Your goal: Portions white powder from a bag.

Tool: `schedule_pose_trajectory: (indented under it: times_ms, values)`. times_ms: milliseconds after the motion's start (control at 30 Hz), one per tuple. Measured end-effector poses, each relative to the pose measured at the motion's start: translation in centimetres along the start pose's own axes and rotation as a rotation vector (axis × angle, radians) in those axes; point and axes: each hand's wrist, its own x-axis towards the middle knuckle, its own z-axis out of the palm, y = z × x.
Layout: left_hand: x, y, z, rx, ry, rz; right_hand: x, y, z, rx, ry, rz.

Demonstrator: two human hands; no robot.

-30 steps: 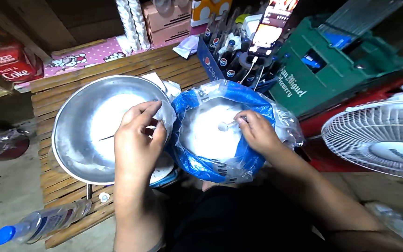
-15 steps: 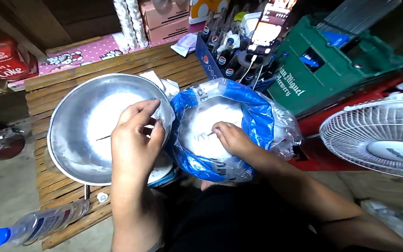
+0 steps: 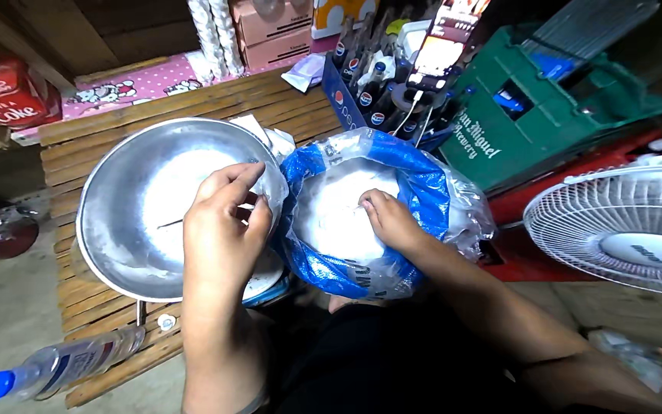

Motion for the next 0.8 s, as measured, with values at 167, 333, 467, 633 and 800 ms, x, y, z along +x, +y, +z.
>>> schedule_pose_trajectory:
  times_ms: [167,333,467,633,800]
  values:
    - [0.0,0.0,0.1,0.004,-0.001,0.002,-0.6,-0.7,-0.3,-0.029,-0.051,-0.109]
    - [0.0,-0.2,0.0,0.008,-0.003,0.004,0.1,-1.3,-2.3,-0.1,0.009,-0.117]
    - [0.0,-0.1,0.0,0.004,0.0,-0.001,0.6,-1.4,-2.0,-0.133,0.007,-0.082]
    - [0.0,-0.1,0.0,-0.001,0.005,0.003,0.0,-1.3,0.0,-0.078,-0.109,-0.083]
    - [0.1,-0.4,0.1,-0.014,0.01,-0.001,0.1,-2.1,-2.2,-0.128,-0.047,-0.131]
